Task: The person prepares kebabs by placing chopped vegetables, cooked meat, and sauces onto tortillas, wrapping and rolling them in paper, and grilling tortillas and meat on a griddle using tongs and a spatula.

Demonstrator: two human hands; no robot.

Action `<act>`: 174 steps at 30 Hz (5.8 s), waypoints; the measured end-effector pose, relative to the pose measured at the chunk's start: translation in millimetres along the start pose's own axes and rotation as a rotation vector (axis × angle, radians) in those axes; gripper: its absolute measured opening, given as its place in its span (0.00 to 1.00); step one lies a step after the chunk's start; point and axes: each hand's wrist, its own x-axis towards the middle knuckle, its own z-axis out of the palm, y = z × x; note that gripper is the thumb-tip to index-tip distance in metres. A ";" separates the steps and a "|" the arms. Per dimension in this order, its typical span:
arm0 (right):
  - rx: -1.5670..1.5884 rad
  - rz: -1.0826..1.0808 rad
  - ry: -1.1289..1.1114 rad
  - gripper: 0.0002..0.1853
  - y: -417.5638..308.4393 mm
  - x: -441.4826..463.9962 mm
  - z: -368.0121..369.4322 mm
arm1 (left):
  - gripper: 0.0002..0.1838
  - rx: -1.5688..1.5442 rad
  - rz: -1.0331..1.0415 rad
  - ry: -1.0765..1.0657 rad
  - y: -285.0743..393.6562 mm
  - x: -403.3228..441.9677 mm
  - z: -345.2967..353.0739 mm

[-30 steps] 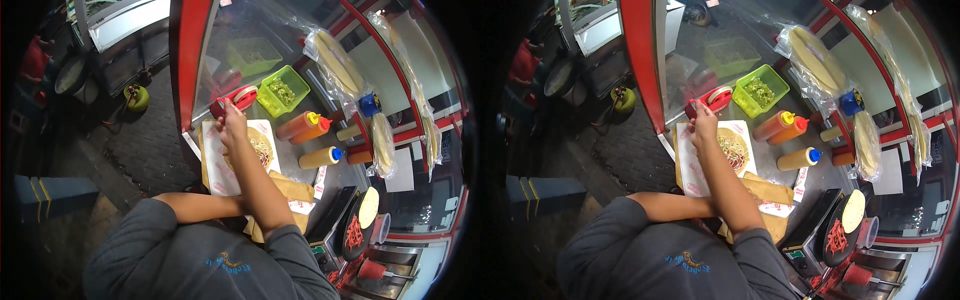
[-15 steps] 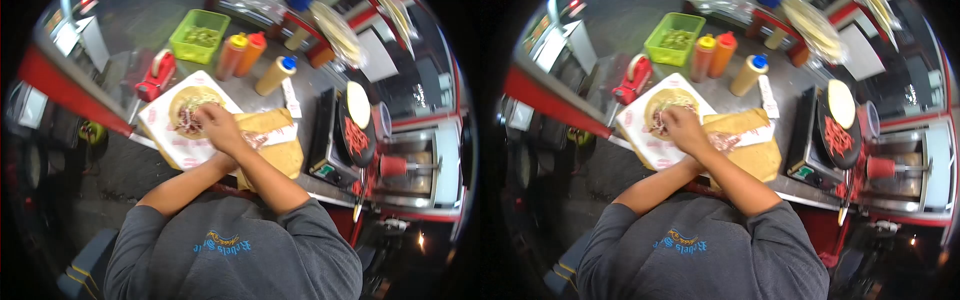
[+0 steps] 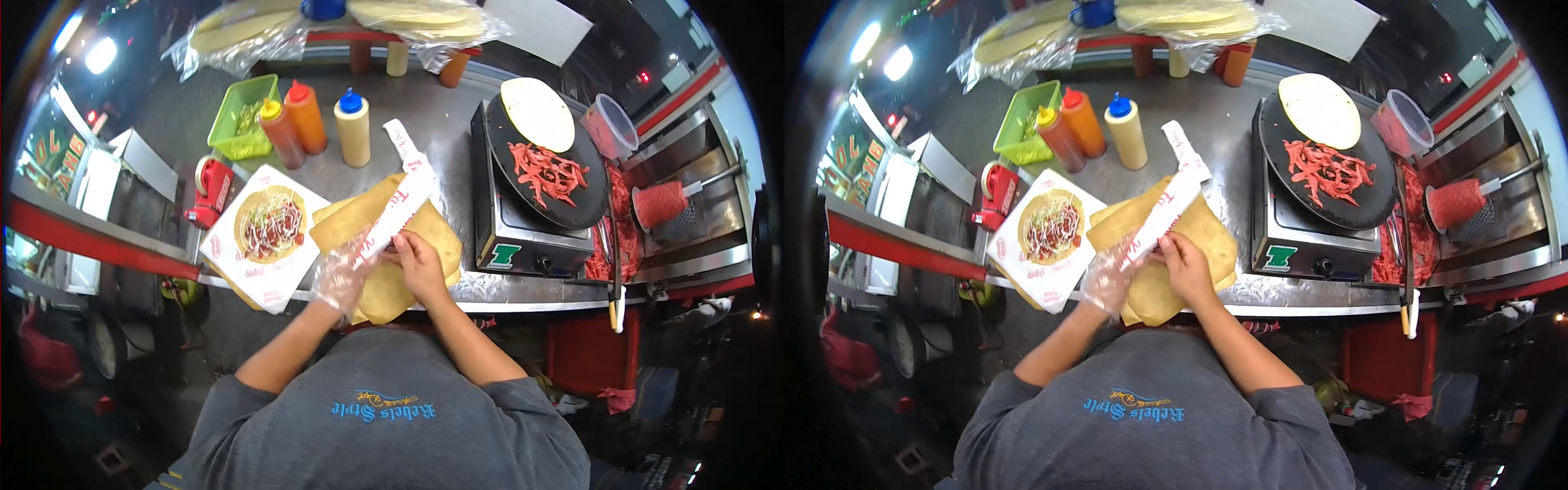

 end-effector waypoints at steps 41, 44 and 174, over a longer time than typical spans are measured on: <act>-0.365 0.330 -0.524 0.23 50.9 127.1 327.1 | 0.13 -0.274 -0.009 -0.191 -54.1 -34.7 84.0; -0.066 0.439 -0.207 0.18 116.9 123.5 384.2 | 0.13 -0.323 -0.022 -0.216 -55.4 -46.2 78.2; -0.989 -0.174 -0.425 0.19 -56.5 65.6 49.7 | 0.18 0.263 -0.221 -0.301 -216.0 -52.1 -151.0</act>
